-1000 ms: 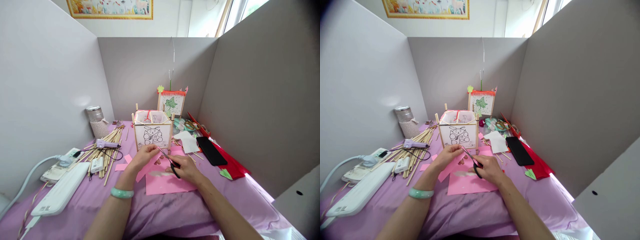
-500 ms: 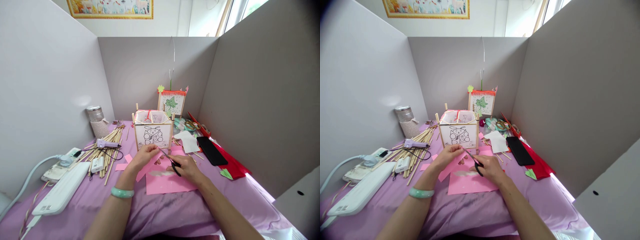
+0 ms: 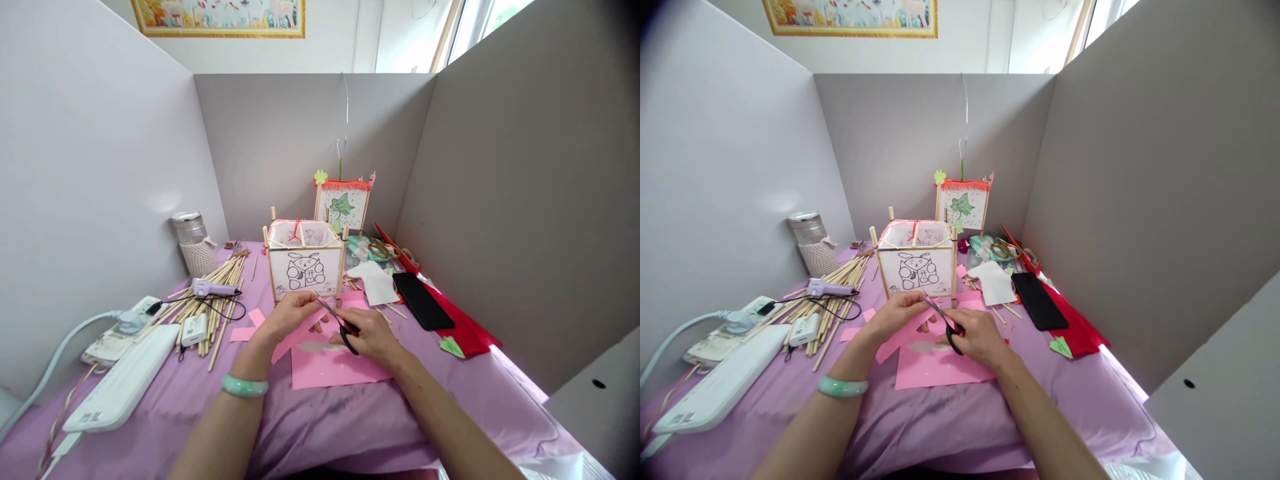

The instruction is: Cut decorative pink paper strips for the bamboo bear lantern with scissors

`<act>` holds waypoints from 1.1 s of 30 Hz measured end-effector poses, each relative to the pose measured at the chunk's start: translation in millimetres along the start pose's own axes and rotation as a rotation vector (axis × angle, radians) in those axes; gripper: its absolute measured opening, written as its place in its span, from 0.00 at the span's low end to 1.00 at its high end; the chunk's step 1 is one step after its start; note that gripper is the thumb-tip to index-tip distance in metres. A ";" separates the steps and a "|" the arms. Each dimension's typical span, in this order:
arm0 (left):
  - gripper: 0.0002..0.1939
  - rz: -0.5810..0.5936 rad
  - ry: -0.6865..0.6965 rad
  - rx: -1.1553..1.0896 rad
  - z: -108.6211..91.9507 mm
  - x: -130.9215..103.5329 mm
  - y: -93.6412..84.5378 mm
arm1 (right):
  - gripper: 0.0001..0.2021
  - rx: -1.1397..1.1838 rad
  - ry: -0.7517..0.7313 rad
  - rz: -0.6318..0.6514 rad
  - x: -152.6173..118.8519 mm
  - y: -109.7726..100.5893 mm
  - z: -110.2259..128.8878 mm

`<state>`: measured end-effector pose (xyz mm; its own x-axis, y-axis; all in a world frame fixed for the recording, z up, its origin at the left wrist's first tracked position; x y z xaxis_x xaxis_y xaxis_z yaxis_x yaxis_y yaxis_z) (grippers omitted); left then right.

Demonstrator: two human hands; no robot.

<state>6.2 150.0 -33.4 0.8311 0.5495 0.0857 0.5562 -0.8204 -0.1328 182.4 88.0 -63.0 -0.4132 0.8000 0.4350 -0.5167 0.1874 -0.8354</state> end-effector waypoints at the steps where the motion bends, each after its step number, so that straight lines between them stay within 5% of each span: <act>1: 0.12 -0.001 -0.002 -0.002 -0.3 -0.1 0.1 | 0.24 -0.002 0.001 0.002 0.1 0.3 -0.6; 33: 0.12 -0.016 -0.017 -0.002 -0.7 -0.3 -1.3 | 0.22 0.003 -0.001 0.032 0.7 -2.3 -2.0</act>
<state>5.3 150.8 -32.6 0.8216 0.5656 0.0707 0.5698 -0.8115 -0.1294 184.8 89.3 -61.4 -0.4301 0.8051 0.4085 -0.5052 0.1604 -0.8480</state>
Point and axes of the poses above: each hand's wrist, its own x-axis towards the middle knuckle, its own y-axis out of the palm, z = x × y, the point moved 2 cm from there along x, towards the middle knuckle, and after that the axes turned 12 degrees about z, right-handed, at the moved point
